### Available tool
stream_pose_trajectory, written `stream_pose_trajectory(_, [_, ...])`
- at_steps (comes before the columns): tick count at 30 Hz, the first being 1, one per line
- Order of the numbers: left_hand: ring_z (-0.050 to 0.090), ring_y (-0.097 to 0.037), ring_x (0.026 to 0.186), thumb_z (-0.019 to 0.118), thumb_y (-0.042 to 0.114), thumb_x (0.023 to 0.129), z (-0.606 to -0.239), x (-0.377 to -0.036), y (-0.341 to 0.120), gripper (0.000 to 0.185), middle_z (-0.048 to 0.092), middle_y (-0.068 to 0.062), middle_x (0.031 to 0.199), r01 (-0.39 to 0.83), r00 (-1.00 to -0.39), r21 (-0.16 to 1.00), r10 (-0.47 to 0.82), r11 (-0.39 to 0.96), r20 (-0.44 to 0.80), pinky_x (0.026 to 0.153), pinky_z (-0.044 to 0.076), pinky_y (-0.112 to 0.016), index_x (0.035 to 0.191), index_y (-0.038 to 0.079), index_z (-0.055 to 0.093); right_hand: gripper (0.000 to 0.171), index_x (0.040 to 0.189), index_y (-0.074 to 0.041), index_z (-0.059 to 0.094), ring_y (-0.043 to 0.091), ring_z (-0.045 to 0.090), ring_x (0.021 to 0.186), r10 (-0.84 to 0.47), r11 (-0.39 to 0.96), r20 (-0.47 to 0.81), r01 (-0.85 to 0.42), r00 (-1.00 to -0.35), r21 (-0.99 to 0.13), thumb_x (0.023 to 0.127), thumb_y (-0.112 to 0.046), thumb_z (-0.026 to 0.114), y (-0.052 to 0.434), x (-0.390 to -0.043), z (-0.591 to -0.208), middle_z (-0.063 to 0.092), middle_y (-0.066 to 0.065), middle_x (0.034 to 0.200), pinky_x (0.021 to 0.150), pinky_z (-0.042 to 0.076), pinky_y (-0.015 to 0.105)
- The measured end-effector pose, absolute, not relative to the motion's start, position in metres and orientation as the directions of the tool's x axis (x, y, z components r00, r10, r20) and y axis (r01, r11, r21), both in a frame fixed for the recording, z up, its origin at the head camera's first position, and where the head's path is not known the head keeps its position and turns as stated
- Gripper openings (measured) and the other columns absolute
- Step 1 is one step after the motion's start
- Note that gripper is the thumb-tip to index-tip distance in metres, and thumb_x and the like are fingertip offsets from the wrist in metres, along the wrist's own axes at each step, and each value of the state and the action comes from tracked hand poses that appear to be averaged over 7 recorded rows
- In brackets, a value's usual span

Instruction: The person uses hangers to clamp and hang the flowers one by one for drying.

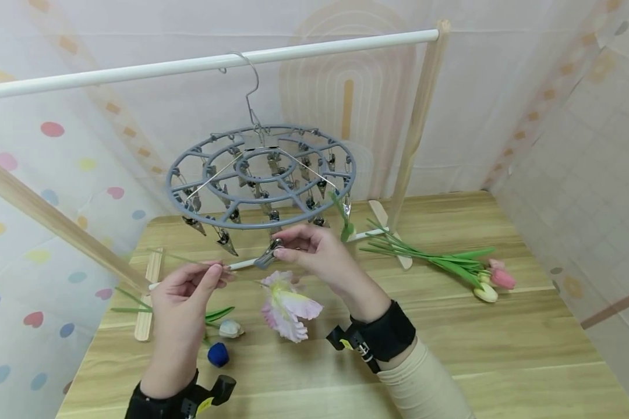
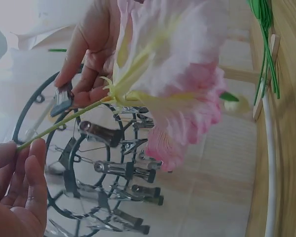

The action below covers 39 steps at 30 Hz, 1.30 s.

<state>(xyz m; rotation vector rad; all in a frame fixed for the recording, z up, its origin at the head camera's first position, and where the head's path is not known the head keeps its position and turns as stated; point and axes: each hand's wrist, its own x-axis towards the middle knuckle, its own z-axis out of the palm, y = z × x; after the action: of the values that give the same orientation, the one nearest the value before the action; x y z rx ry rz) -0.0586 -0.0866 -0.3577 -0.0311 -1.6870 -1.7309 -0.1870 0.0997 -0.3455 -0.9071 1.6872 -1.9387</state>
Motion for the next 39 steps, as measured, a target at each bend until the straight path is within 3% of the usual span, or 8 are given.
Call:
stream_pose_trajectory(4, [0.069, -0.014, 0.07, 0.063, -0.004, 0.087, -0.355, -0.061, -0.085, 0.01, 0.073, 0.0, 0.078, 0.482, -0.742, 0.866, -0.464, 0.134, 0.485, 0.065, 0.057, -0.021, 0.091, -0.013, 0.065, 0.03, 0.113, 0.007, 0.061, 0.011, 0.063, 0.092, -0.676, -0.167, 0.222, -0.148, -0.702, -0.975, 0.085, -0.002, 0.067, 0.098, -0.187, -0.347, 0.066, 0.002, 0.105, 0.079, 0.054, 0.022])
stream_pose_trajectory(11, [0.069, -0.014, 0.07, 0.062, -0.007, 0.086, -0.352, -0.067, -0.085, 0.008, 0.073, -0.004, 0.081, 0.551, -0.705, 0.827, -0.469, 0.11, 0.532, 0.066, 0.058, -0.022, 0.088, -0.015, 0.064, 0.03, 0.113, 0.004, 0.063, 0.012, 0.064, 0.081, -0.678, -0.171, 0.244, -0.174, -0.693, -0.97, 0.086, -0.005, 0.068, 0.097, -0.186, -0.347, 0.067, 0.01, 0.103, 0.067, 0.057, 0.024])
stream_pose_trajectory(19, [0.07, -0.018, 0.071, 0.064, -0.004, 0.086, -0.349, -0.068, -0.085, 0.012, 0.073, -0.004, 0.084, 0.506, -0.729, 0.857, -0.482, 0.097, 0.486, 0.068, 0.058, -0.025, 0.088, -0.016, 0.064, 0.03, 0.112, 0.009, 0.06, 0.01, 0.062, 0.083, -0.664, -0.194, 0.28, -0.201, -0.693, -0.96, 0.085, -0.001, 0.067, 0.097, -0.187, -0.349, 0.066, 0.005, 0.1, 0.066, 0.055, 0.022])
stream_pose_trajectory(28, [0.07, -0.016, 0.074, 0.063, -0.004, 0.087, -0.347, -0.069, -0.084, 0.014, 0.073, -0.004, 0.084, 0.513, -0.737, 0.855, -0.47, 0.078, 0.486, 0.071, 0.059, -0.028, 0.091, -0.017, 0.063, 0.026, 0.105, 0.017, 0.055, 0.009, 0.063, 0.088, -0.647, -0.288, 0.348, -0.205, -0.678, -0.935, 0.084, 0.007, 0.064, 0.097, -0.188, -0.351, 0.067, 0.01, 0.107, 0.073, 0.055, 0.019])
stream_pose_trajectory(36, [0.07, -0.017, 0.074, 0.064, -0.003, 0.087, -0.344, -0.07, -0.082, 0.014, 0.073, -0.003, 0.083, 0.5, -0.741, 0.861, -0.467, 0.098, 0.483, 0.072, 0.059, -0.028, 0.092, -0.016, 0.064, 0.024, 0.1, 0.018, 0.054, 0.008, 0.063, 0.084, -0.643, -0.299, 0.359, -0.21, -0.676, -0.931, 0.084, 0.003, 0.066, 0.097, -0.186, -0.351, 0.059, 0.034, 0.111, 0.068, 0.054, 0.017])
stream_pose_trajectory(39, [0.07, -0.017, 0.074, 0.063, -0.005, 0.087, -0.344, -0.071, -0.082, 0.013, 0.073, -0.003, 0.082, 0.516, -0.734, 0.851, -0.461, 0.1, 0.499, 0.071, 0.058, -0.027, 0.092, -0.016, 0.064, 0.023, 0.099, 0.017, 0.055, 0.008, 0.064, 0.082, -0.645, -0.294, 0.351, -0.204, -0.678, -0.934, 0.084, 0.005, 0.066, 0.097, -0.186, -0.35, 0.064, 0.025, 0.106, 0.065, 0.055, 0.019])
